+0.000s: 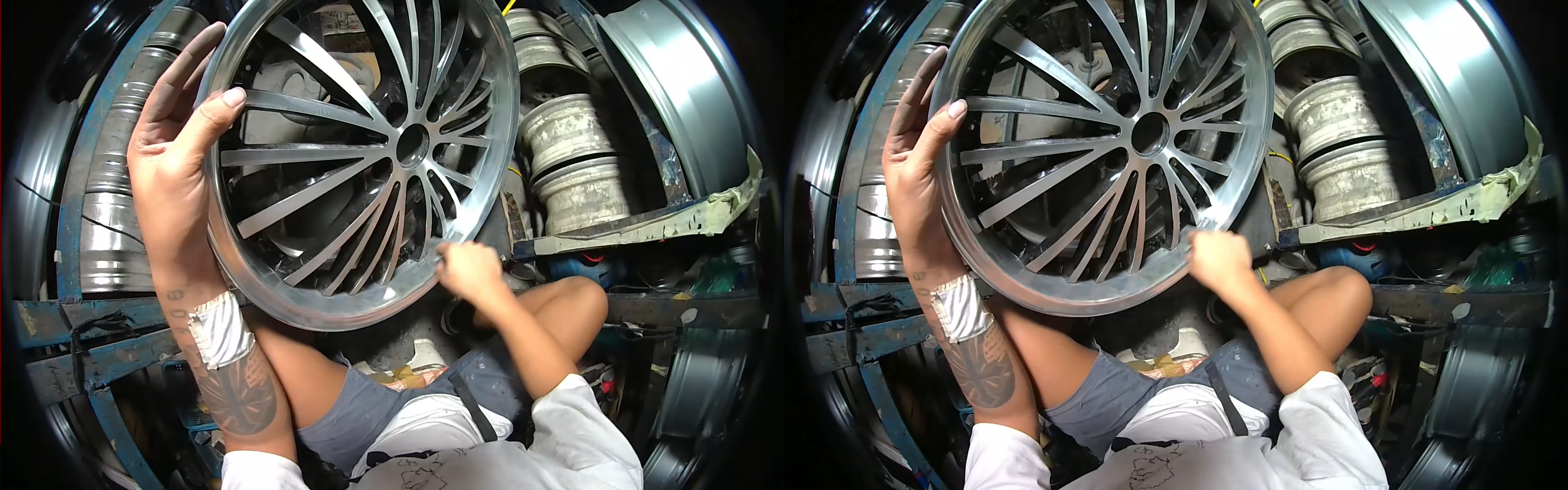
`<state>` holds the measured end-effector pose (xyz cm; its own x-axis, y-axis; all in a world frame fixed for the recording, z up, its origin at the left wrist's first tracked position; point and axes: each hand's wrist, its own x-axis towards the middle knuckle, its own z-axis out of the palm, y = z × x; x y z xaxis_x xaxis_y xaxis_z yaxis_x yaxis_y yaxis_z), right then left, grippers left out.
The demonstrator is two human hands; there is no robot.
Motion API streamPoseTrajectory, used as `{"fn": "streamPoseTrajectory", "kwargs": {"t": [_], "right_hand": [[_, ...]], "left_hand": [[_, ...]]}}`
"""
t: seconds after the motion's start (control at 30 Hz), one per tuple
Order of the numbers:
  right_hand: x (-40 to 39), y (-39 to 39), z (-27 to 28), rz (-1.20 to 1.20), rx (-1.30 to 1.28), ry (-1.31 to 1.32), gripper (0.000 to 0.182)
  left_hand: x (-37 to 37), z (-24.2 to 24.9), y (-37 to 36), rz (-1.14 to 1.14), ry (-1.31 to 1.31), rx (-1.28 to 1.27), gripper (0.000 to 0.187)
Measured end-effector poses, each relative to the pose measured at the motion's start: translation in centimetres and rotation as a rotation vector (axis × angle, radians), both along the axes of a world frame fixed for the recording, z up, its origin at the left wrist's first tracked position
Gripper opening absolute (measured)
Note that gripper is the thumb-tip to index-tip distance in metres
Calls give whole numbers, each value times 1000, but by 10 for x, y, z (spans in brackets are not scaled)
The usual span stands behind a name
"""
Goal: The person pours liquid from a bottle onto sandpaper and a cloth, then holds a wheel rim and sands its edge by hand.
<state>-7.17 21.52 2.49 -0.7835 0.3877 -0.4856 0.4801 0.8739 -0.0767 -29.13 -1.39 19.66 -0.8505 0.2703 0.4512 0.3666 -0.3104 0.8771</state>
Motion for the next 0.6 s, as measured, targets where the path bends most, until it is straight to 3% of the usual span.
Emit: {"fn": "streamPoseTrajectory", "kwargs": {"t": [0.17, 0.2, 0.27, 0.33, 0.4, 0.47, 0.6], "right_hand": [[-16, 32, 9, -81, -141, 24, 32], [-14, 21, 0, 50, 17, -14, 33], [-13, -3, 8, 116, -20, -79, 34], [-18, 20, 9, -13, -145, -31, 32], [-23, 32, 10, -58, -114, -30, 33], [-16, 6, -3, 87, 27, -73, 35], [-13, 26, 9, -87, -83, 9, 38]], "left_hand": [[-3, -2, -2, -11, 6, -3, 51], [-4, -1, -2, -1, 10, -4, 51], [-1, -1, 0, 17, 8, -9, 51], [-2, -2, -1, 1, 7, -4, 51], [-2, -2, -3, -19, 0, 6, 51], [-3, -3, -4, 10, 13, -80, 50], [-2, -4, -7, -9, -8, -92, 49]]}}
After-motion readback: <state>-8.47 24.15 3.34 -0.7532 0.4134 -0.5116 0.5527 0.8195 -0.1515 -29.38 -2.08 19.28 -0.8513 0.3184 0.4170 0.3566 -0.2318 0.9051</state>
